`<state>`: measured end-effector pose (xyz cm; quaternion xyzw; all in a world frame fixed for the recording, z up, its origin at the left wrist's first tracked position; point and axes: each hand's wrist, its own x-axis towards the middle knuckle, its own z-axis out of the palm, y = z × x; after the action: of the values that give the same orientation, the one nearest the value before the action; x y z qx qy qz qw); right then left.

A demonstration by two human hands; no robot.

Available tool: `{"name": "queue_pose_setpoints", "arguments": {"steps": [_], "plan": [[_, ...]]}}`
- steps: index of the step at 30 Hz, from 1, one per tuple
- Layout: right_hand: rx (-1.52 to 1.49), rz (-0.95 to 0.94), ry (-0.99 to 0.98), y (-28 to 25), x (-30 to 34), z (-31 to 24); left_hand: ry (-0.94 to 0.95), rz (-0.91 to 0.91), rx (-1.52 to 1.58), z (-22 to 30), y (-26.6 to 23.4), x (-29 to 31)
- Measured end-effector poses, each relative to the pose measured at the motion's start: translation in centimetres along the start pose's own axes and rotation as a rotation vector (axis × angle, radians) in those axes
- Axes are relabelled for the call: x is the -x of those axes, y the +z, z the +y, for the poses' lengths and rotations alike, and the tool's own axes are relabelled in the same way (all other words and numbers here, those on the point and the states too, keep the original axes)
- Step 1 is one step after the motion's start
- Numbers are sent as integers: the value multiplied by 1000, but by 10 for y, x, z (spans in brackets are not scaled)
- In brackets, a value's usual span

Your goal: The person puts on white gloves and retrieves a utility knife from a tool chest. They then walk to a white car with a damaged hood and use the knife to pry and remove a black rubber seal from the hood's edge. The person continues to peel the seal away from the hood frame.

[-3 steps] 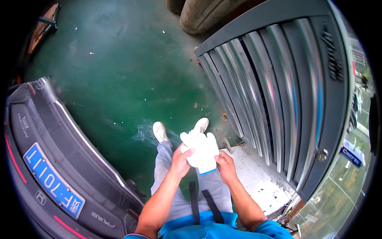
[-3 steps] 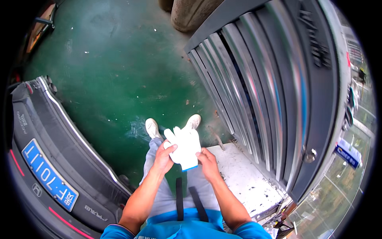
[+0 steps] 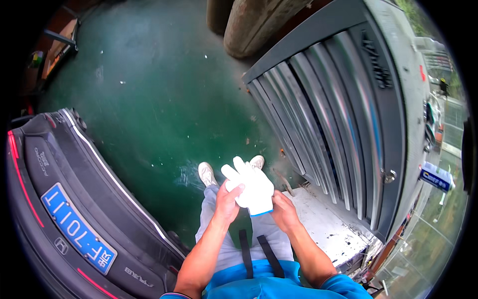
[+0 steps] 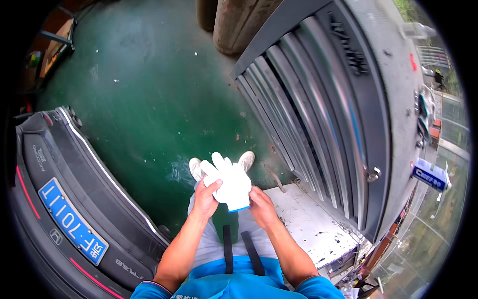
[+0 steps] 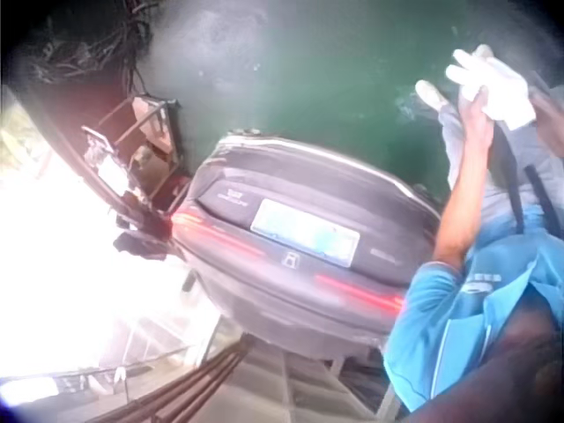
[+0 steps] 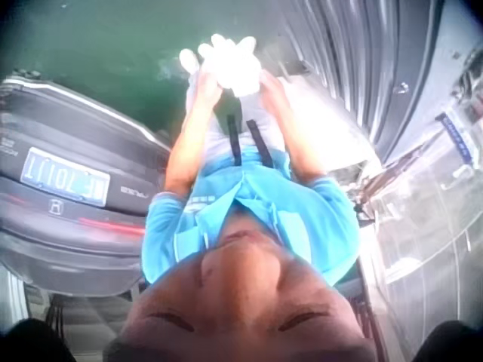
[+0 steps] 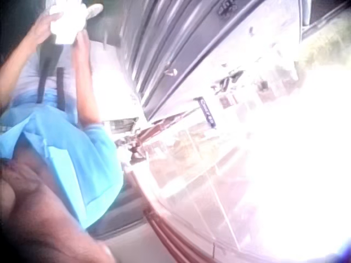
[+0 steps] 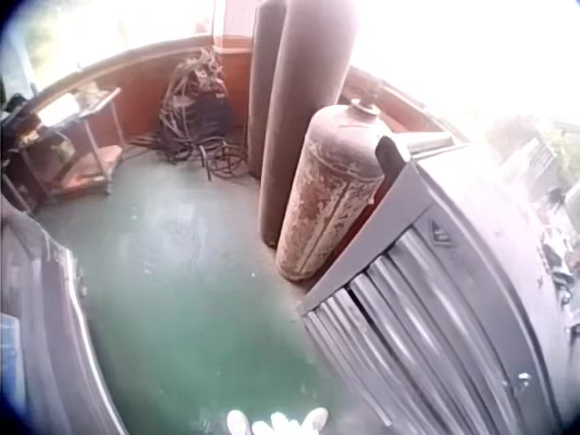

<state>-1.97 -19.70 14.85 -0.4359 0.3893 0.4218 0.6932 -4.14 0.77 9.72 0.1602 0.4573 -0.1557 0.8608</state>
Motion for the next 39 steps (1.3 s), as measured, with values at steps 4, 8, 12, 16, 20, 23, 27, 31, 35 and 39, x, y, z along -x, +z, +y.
{"name": "queue_pose_setpoints", "arguments": {"steps": [4, 8, 12, 16, 20, 23, 27, 31, 35, 39], "plan": [[28, -199, -366, 82, 14, -57, 187, -234, -92, 67, 54, -3], [74, -121, -510, 99, 26, -62, 100, -396, -70, 97, 83, 40], [23, -155, -533, 106, 57, -66, 16, -514, -233, 95, 96, 101], [279, 22, -631, 109, 88, -64, 232, -326, -451, 78, 110, 112], [968, 311, -1288, 122, 135, -75, 398, -271, -659, 85, 130, 120], [1159, 190, -1483, 122, 154, -85, 380, -338, -715, 83, 155, 133], [937, 306, -1483, 104, 159, -90, 237, -543, -625, 73, 185, 155], [429, 9, -1182, 86, 139, -88, 296, -649, -701, 57, 181, 137], [164, -112, -939, 76, 141, -90, 207, -655, -709, 52, 180, 115], [-43, -148, -865, 57, 124, -87, 195, -624, -760, 42, 197, 117]]}}
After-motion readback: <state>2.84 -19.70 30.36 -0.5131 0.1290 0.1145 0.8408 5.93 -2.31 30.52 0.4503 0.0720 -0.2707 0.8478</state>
